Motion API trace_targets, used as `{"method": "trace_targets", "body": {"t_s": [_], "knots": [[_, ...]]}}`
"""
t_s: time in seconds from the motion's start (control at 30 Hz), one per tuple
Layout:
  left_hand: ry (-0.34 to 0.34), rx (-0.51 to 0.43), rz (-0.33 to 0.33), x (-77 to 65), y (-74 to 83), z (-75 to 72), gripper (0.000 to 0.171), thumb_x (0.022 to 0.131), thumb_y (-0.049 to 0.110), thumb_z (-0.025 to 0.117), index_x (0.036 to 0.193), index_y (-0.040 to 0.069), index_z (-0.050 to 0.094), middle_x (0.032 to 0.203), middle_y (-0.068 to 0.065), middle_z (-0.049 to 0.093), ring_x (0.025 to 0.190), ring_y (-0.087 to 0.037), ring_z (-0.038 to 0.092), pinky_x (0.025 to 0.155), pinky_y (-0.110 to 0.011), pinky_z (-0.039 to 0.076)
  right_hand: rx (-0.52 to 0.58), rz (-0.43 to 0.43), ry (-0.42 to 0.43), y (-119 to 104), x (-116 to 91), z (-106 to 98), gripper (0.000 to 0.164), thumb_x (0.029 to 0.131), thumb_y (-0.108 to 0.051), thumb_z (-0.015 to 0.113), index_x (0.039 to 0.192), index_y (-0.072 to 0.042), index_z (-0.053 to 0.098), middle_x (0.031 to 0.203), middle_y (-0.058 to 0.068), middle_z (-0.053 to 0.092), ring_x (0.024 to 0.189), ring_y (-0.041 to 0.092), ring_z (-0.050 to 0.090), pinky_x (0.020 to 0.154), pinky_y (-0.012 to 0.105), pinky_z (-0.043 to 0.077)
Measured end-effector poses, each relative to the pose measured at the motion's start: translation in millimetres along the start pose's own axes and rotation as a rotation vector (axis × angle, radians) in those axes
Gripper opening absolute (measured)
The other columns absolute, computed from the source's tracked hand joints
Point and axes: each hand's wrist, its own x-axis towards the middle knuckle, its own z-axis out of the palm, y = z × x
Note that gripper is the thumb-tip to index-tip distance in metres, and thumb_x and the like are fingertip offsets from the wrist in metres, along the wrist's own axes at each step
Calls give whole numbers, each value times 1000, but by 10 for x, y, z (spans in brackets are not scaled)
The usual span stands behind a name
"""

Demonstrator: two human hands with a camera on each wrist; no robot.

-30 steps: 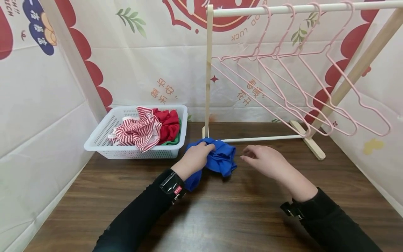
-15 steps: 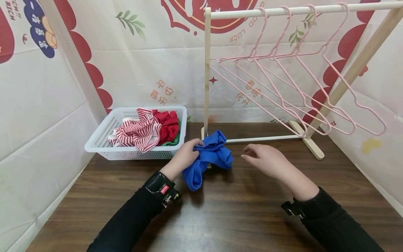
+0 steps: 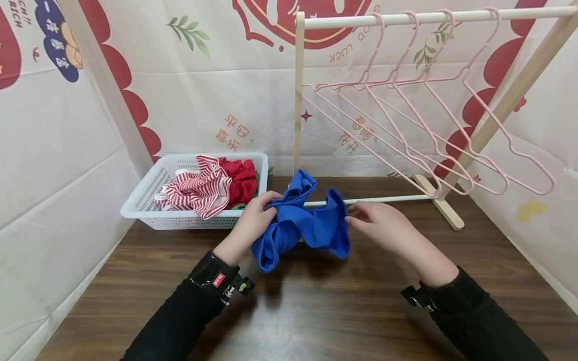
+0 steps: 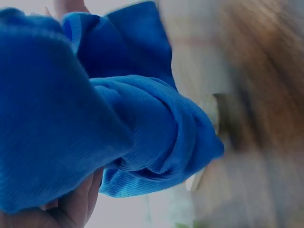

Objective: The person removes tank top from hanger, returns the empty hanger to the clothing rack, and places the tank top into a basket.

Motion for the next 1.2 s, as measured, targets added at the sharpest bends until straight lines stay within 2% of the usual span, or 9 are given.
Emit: {"method": "trace_targets", "body": {"t_s": [0.13, 0.27, 0.47, 0.6, 0.8, 1.0, 1.2], "knots": [[40, -40, 30, -36, 99, -103, 32, 96, 4, 49, 122, 11, 64, 124, -10, 61, 109, -26, 55, 96, -47, 43, 18, -12, 15, -37, 21, -23, 39, 98, -40, 56, 117, -7, 65, 101, 5, 70, 97, 25, 64, 84, 49, 49], [84, -127, 35, -74, 183, -204, 33, 95, 3, 48, 124, 9, 63, 126, -11, 60, 112, -25, 54, 97, -46, 42, 30, -22, 15, -82, 29, -50, 36, 99, -37, 55, 118, -8, 65, 102, 5, 70, 100, 26, 64, 87, 50, 47], [220, -314, 50, -105, 305, -354, 32, 94, -3, 46, 122, 1, 62, 113, -15, 61, 98, -21, 53, 87, -34, 43, 23, -30, 25, -143, 43, -81, 35, 99, -38, 54, 116, -9, 66, 102, 4, 69, 99, 25, 63, 86, 49, 47], [318, -376, 53, -125, 379, -485, 35, 92, -5, 45, 124, 0, 60, 114, -15, 60, 98, -19, 55, 84, -31, 46, 29, -31, 36, -181, 57, -96, 35, 99, -37, 54, 115, -9, 66, 102, 4, 69, 100, 24, 63, 86, 49, 47], [437, -428, 63, -165, 446, -733, 37, 97, 1, 44, 131, 4, 58, 124, -11, 58, 112, -18, 53, 96, -34, 42, 32, -40, 63, -209, 69, -117, 31, 98, -34, 56, 114, -9, 66, 100, 5, 69, 99, 24, 63, 87, 48, 46], [530, -520, 77, -193, 455, -987, 38, 99, 6, 43, 135, 10, 54, 127, -11, 55, 114, -21, 50, 98, -34, 40, 42, -51, 68, -210, 77, -125, 31, 97, -31, 57, 115, -7, 66, 101, 5, 69, 101, 25, 63, 89, 48, 45], [611, -520, 101, -176, 423, -1200, 40, 100, 10, 46, 140, 16, 49, 136, -8, 51, 122, -22, 47, 103, -37, 39, 51, -45, 67, -220, 78, -131, 33, 98, -34, 57, 117, -8, 66, 104, 5, 69, 103, 25, 63, 89, 48, 45]]}}
